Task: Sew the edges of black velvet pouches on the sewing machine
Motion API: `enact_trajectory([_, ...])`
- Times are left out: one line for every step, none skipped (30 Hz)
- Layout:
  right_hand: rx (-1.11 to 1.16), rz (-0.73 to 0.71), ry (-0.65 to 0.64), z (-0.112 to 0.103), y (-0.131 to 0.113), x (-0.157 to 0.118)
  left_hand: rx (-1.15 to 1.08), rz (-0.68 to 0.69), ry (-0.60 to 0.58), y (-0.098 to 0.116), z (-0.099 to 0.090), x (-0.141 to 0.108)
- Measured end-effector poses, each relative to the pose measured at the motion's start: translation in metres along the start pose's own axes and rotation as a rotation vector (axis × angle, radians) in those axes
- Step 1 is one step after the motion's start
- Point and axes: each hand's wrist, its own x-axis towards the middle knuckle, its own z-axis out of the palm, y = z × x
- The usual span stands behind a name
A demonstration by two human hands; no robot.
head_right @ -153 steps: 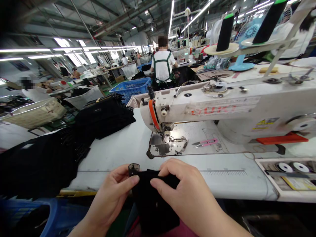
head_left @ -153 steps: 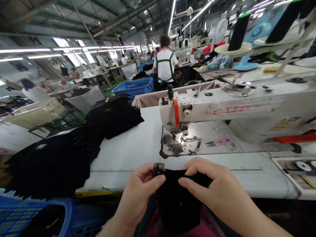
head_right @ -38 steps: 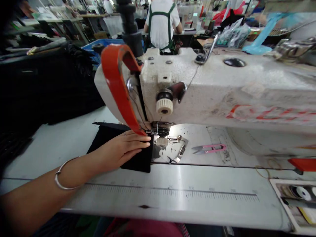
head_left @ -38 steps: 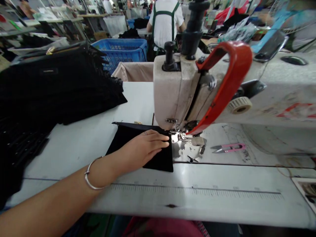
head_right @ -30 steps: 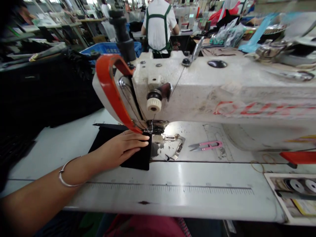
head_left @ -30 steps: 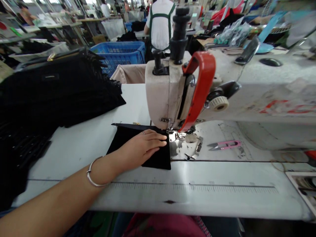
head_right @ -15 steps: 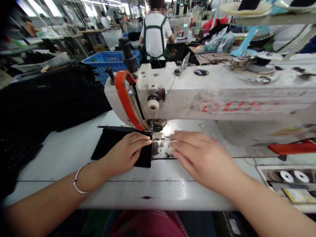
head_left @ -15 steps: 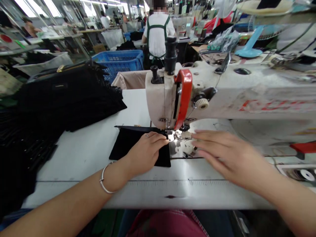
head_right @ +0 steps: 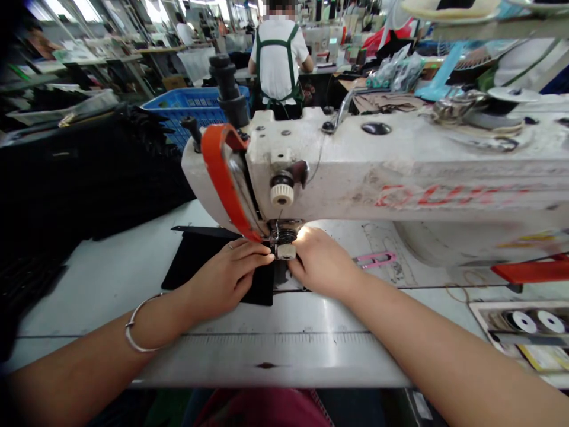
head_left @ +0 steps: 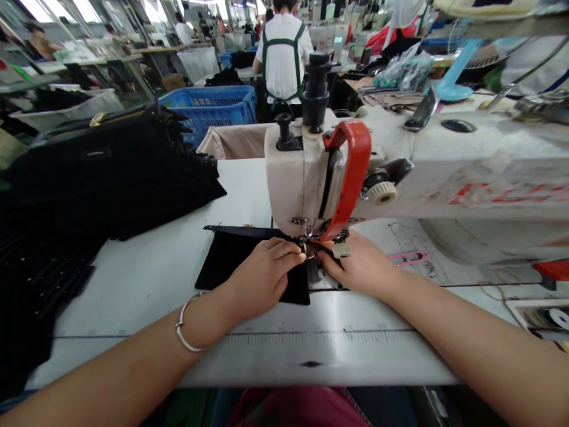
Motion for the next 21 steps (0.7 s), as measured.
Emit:
enact_trajectory([0.016, 0.003, 0.015, 0.0, 0.001, 0.0, -0.006, 0.002, -0.004, 0.0, 0.0, 0.0])
enact_trajectory([0.038, 0.009, 0.03, 0.001, 0.001, -0.001, -0.014, 0.005, -0.008, 0.0, -0.001, 0.0])
enact_trajectory([0.06, 0.018, 0.043, 0.001, 0.003, -0.002, -0.021, 0.005, -0.009, 0.0, -0.001, -0.001])
enact_trajectory([0.076, 0.039, 0.069, 0.0, 0.004, -0.004, -0.026, 0.004, -0.01, 0.0, -0.001, -0.001])
enact_trajectory([0.08, 0.076, 0.122, 0.0, 0.006, -0.006, -0.03, 0.001, -0.011, 0.0, -0.001, -0.001])
enact_trajectory([0.072, 0.126, 0.199, -0.001, 0.008, -0.007, -0.033, -0.002, -0.008, -0.001, -0.001, -0.001])
enact_trajectory([0.056, 0.179, 0.291, -0.002, 0.009, -0.009, -0.032, -0.006, -0.006, -0.001, -0.001, -0.001])
enact_trajectory([0.039, 0.228, 0.383, -0.003, 0.01, -0.01, -0.032, -0.008, -0.003, -0.001, 0.0, -0.001])
enact_trajectory([0.021, 0.262, 0.46, -0.003, 0.011, -0.011, -0.031, -0.007, -0.001, -0.002, 0.0, -0.001])
enact_trajectory([0.006, 0.279, 0.509, -0.004, 0.011, -0.012, -0.032, -0.006, 0.0, -0.002, 0.001, -0.001])
enact_trajectory([-0.004, 0.279, 0.525, -0.004, 0.012, -0.012, -0.033, -0.006, 0.001, -0.002, 0.001, -0.001])
enact_trajectory([-0.013, 0.273, 0.523, -0.004, 0.012, -0.012, -0.034, -0.007, 0.002, -0.003, 0.001, -0.001])
enact_trajectory([-0.022, 0.269, 0.514, -0.004, 0.012, -0.012, -0.035, -0.008, 0.003, -0.003, 0.002, -0.001])
enact_trajectory([-0.031, 0.269, 0.502, -0.004, 0.011, -0.011, -0.037, -0.009, 0.003, -0.003, 0.002, -0.001])
enact_trajectory([-0.039, 0.271, 0.489, -0.003, 0.011, -0.011, -0.04, -0.011, 0.002, -0.003, 0.002, -0.001])
enact_trajectory([-0.046, 0.273, 0.477, -0.003, 0.011, -0.011, -0.043, -0.012, 0.001, -0.003, 0.001, -0.001])
enact_trajectory([-0.05, 0.273, 0.467, -0.002, 0.011, -0.012, -0.047, -0.012, -0.001, -0.003, 0.001, -0.001])
enact_trajectory([-0.053, 0.272, 0.46, -0.002, 0.011, -0.012, -0.049, -0.012, -0.004, -0.003, 0.001, -0.001])
enact_trajectory([-0.054, 0.27, 0.458, -0.001, 0.011, -0.012, -0.051, -0.011, -0.007, -0.003, 0.001, -0.001])
enact_trajectory([-0.055, 0.27, 0.459, 0.0, 0.011, -0.011, -0.051, -0.01, -0.008, -0.002, 0.001, -0.002])
enact_trajectory([-0.055, 0.273, 0.458, 0.001, 0.011, -0.011, -0.049, -0.01, -0.01, -0.002, 0.001, -0.002])
